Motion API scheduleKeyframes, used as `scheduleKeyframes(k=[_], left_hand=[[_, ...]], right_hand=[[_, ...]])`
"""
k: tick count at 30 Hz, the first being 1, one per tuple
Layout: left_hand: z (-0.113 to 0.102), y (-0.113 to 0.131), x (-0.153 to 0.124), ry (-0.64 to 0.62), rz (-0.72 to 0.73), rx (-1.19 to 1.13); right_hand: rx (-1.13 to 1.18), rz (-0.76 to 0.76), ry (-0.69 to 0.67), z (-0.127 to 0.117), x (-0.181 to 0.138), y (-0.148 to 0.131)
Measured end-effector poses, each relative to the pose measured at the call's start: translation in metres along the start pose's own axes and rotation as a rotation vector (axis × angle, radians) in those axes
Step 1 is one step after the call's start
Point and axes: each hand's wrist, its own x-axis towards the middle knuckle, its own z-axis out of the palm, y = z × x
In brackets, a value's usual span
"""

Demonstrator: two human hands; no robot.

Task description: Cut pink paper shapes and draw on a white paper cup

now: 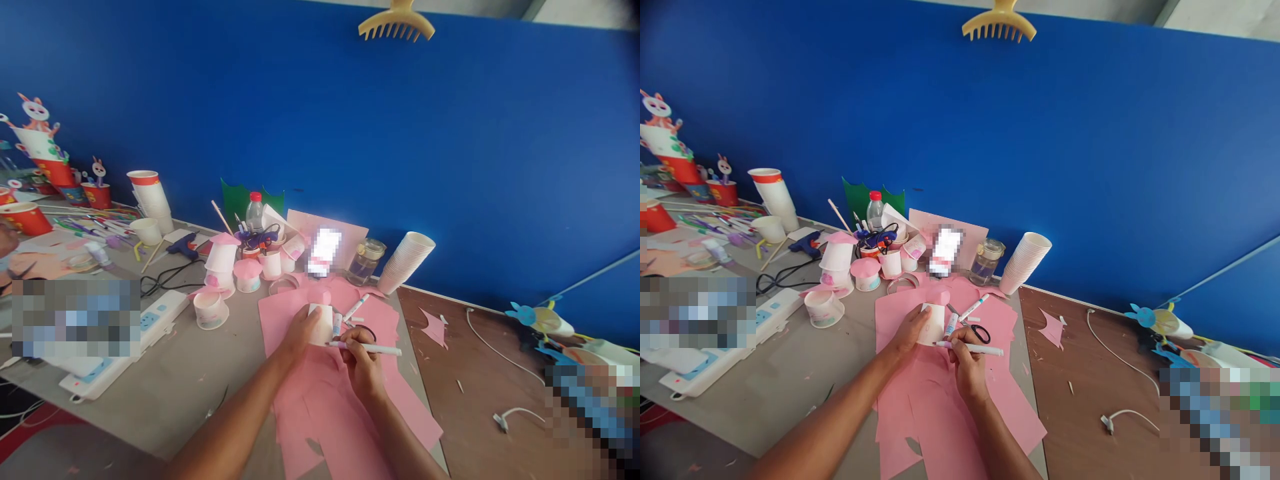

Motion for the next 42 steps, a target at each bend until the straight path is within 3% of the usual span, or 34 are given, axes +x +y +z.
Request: scheduleKeyframes(k=[5,12,21,30,42], left_hand=[[-0.0018,-0.0028,0.0002,-0.011,0.001,-0.004],[-0.0007,-0.0006,0.0003,-0.01,0.006,0.007],[-0.0011,-0.0008,0.0001,-0.004,0.004,0.01],[0.0006,0.0028,-0.0018,0.017,-0.001,0.008],[-0.0026,-0.0016,0.0,-0.061,0.001,-0.051]], right_hand=[[-0.095,-0.012,-0.029,-0.0017,-0.0006,0.0016],[0.034,0.001,0.038,0.0019,0.0026,-0.0048],[-0.062,-0.025,0.0,-0.0001,0.0021,-0.0013],[0.117,0.017,0.054,0.0004,0.004,-0.0017],[0.038,-0.004,-0.008,0.0009,0.0005,-0.0044]])
